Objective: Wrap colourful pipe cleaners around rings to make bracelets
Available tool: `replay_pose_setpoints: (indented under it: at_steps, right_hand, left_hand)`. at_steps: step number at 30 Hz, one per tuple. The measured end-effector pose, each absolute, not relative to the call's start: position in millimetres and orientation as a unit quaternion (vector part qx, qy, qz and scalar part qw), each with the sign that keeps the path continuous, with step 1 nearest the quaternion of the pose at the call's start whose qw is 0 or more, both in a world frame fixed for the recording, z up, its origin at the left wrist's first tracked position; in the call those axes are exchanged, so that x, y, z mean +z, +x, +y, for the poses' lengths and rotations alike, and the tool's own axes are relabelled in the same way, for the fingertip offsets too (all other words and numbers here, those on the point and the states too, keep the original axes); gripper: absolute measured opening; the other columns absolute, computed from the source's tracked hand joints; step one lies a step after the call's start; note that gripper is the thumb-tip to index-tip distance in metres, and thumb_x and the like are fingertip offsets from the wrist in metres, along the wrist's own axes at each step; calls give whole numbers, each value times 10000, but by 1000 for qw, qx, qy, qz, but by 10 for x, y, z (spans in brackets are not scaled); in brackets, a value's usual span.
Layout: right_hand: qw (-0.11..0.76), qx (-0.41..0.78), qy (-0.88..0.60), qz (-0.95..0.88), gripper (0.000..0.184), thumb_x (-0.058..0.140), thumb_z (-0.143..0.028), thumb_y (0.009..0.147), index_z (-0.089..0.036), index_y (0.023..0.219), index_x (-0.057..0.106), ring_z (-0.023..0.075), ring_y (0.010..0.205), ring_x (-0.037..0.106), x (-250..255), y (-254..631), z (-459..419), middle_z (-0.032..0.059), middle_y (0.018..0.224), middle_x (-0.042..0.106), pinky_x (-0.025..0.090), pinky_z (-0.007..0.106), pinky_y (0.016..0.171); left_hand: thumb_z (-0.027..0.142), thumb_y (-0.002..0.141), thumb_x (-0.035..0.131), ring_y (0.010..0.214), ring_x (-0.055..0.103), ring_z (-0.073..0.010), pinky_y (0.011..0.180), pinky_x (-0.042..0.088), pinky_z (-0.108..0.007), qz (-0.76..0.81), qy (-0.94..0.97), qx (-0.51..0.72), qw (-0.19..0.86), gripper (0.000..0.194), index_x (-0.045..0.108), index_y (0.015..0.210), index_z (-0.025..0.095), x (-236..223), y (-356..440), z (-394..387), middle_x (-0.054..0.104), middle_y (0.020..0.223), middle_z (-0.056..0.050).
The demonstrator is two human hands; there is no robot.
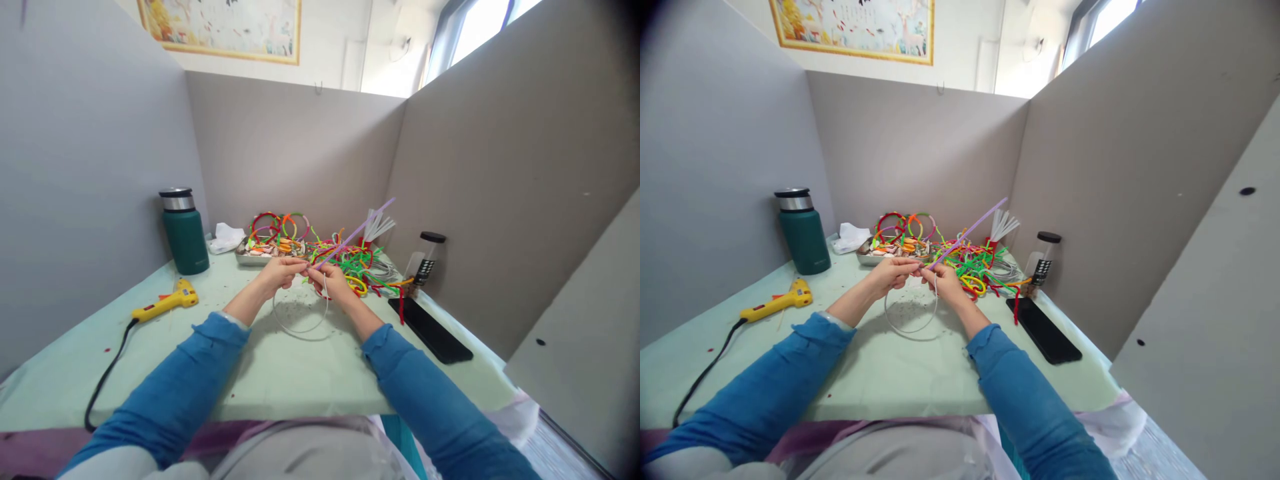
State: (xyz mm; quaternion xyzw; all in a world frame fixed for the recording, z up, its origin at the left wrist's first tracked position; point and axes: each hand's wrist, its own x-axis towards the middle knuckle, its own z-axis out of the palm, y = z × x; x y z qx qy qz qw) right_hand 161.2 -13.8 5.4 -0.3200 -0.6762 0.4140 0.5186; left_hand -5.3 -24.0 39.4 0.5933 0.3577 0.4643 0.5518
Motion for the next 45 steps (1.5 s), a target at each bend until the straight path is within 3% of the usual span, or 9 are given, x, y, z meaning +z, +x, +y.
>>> replay_pose_setpoints:
  at_steps: [3, 8, 16, 36, 45]
  right_hand:
    - [547, 421, -328, -645, 311, 605, -466, 710, -166, 639, 562, 79, 401, 366, 28, 1596, -117, -34, 443, 449, 290, 213, 398]
    - [567, 452, -312, -614, 306, 640, -453, 687, -167, 615, 561, 77, 403, 357, 46, 1592, -131, -24, 459, 476, 288, 224, 399]
    - [559, 465, -310, -613, 308, 669, -439, 659, -157, 627, 548, 66, 405, 377, 23, 1600, -93, -13, 548, 543, 287, 226, 405]
    - [542, 373, -320, -682, 263, 648, -411, 669, -155, 722, 622, 83, 466, 413, 95, 1711, -85, -11, 585, 558, 308, 221, 444]
    - [490, 351, -323, -730, 269, 638, -403, 686, -138, 735, 654, 80, 496, 403, 226, 1826, -158, -14, 585, 550, 297, 217, 468]
  left_hand:
    - [342, 608, 742, 351, 240, 13, 358, 172, -193, 358, 587, 477, 548, 340, 658, 855, 125, 347, -49, -204, 660, 761, -47]
    - [375, 625, 728, 375, 259, 10, 369, 140, -194, 341, 603, 467, 550, 370, 657, 881, 117, 324, -69, -183, 658, 833, -70]
    - [368, 603, 747, 368, 246, 0, 382, 97, -199, 362, 598, 476, 534, 362, 650, 848, 120, 307, -83, -148, 536, 593, 10]
    - [401, 577, 750, 376, 223, -3, 392, 94, -209, 411, 596, 476, 499, 382, 665, 807, 108, 408, -41, -251, 442, 529, 45]
    - [401, 578, 747, 387, 221, -11, 395, 107, -206, 416, 607, 453, 503, 364, 664, 785, 113, 408, -57, -241, 417, 515, 52]
